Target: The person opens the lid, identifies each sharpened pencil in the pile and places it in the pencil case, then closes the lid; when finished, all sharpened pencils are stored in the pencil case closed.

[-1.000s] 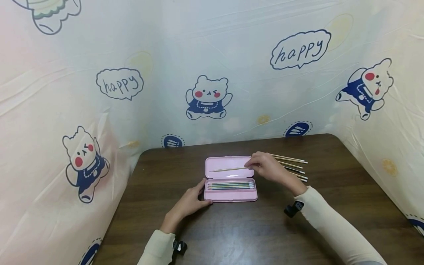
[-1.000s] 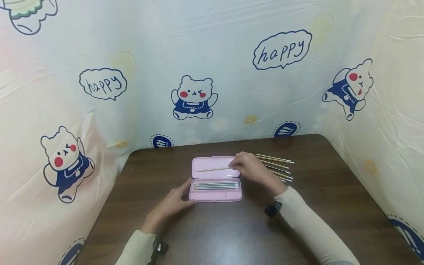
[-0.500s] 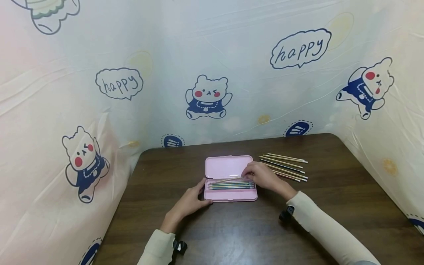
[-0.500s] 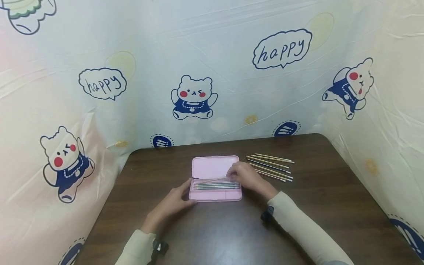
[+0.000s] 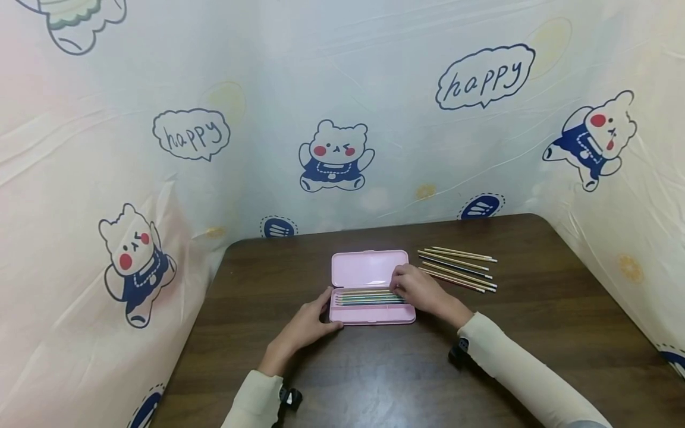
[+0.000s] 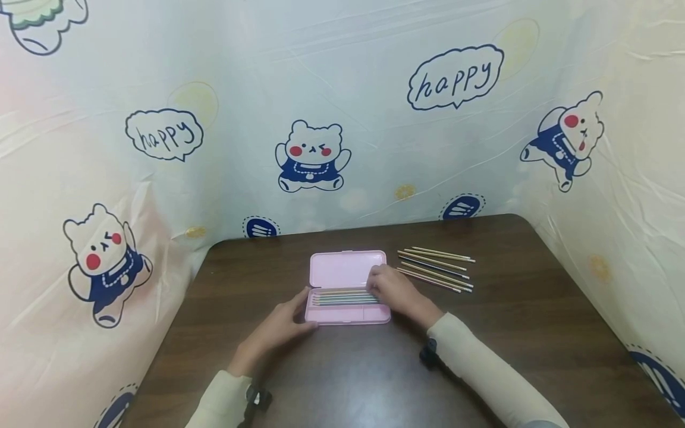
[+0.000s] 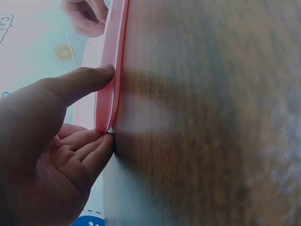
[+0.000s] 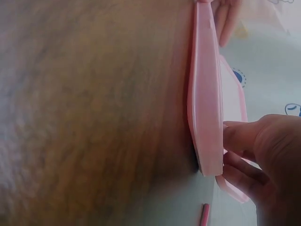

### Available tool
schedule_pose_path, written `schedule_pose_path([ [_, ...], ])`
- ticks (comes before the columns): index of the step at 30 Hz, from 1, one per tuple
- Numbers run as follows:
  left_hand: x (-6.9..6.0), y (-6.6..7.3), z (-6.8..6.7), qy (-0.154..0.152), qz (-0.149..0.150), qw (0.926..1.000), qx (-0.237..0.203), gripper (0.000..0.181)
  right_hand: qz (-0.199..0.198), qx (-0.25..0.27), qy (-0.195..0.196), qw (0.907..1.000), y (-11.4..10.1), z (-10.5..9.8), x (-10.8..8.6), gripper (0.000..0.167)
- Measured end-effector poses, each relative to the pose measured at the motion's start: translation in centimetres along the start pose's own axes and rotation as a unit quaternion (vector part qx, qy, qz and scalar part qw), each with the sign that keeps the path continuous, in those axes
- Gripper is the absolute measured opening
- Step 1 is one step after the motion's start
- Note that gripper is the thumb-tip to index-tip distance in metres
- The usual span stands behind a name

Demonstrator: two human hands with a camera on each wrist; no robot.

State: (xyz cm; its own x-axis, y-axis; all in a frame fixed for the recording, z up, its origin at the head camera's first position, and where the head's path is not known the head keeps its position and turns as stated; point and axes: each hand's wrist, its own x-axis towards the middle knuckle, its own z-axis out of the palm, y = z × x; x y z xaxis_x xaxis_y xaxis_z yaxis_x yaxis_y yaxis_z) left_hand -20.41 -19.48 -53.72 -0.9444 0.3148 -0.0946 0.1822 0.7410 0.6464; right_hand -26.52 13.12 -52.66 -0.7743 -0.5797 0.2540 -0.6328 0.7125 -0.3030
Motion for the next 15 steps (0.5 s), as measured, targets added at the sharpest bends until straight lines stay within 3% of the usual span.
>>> schedule_pose_path([
  [6,-0.03,0.08,0.00,-0.001,-0.002,1.0000,0.000,0.098,-0.016,-0.028,0.002,0.9995,-0.22,0.00,-0.14,0.010],
  [15,0.01,-0.05,0.03,0.000,0.000,1.0000,-0.002,0.097,-0.020,-0.023,0.007,0.9995,-0.26,-0.26,-0.41,0.014],
])
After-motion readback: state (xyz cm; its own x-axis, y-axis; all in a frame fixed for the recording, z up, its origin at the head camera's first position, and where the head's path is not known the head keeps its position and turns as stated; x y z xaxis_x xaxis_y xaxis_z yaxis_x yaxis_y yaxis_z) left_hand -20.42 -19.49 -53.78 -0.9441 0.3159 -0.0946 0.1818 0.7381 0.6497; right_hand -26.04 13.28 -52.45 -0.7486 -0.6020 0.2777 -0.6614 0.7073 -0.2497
